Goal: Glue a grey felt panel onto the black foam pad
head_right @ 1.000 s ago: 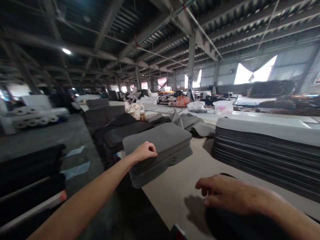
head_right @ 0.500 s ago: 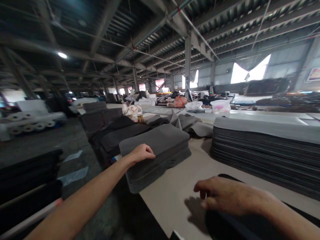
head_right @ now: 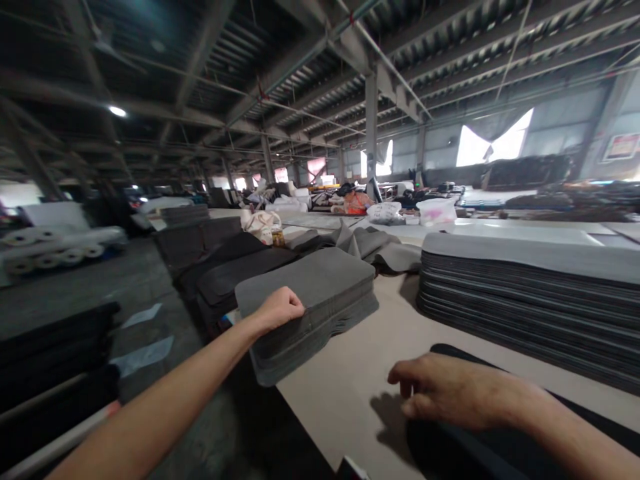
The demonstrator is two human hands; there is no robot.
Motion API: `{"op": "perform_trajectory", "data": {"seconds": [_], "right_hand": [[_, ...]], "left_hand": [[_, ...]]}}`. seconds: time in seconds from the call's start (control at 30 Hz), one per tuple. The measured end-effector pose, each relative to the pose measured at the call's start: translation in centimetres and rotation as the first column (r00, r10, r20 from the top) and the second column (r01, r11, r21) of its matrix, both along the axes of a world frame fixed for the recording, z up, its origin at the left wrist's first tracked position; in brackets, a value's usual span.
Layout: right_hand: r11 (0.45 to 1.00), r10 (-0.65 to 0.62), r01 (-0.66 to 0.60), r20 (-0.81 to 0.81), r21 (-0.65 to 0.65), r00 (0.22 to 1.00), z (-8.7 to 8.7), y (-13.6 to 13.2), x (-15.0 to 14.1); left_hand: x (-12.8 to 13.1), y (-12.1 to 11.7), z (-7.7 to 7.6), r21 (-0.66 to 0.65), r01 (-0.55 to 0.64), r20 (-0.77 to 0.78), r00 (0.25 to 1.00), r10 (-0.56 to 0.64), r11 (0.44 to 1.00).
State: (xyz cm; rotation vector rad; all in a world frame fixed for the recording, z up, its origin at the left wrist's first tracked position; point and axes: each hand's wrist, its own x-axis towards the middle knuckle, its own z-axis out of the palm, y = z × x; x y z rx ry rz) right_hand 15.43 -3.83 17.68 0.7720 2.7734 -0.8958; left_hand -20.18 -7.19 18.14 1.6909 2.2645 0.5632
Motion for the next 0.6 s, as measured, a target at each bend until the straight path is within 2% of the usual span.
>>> {"op": "perform_trajectory", "data": {"seconds": [0.2, 0.33, 0.5, 0.6], "right_hand": [[1.0, -0.007, 0.007, 0.011, 0.014, 1.0, 0.0, -0.1, 0.2], [1.0, -0.014, 0.013, 0.019, 0.019, 1.0, -0.1, -0.1, 0.0], [0.999, 0.01, -0.009, -0.021, 0.041, 1.0, -0.2, 1.0, -1.3], [0.999, 0.025, -0.023, -0.063, 0.033, 0.998, -0.4, 2.3, -2.6]], "left_hand": [[-0.5, -0.4, 0.1, 0.045, 0.013, 0.131, 0.991, -0.019, 0.999], [-1.6, -0.5, 0.4, 0.073, -0.037, 0.226, 0.974, 0.02, 0.997], [-3.0, 0.1, 0.3, 0.289, -0.16, 0.155, 0.981, 0.119, 0.944], [-3.4, 0.4, -0.3, 0.372, -0.174, 0.117, 0.983, 0.14, 0.912]]}}
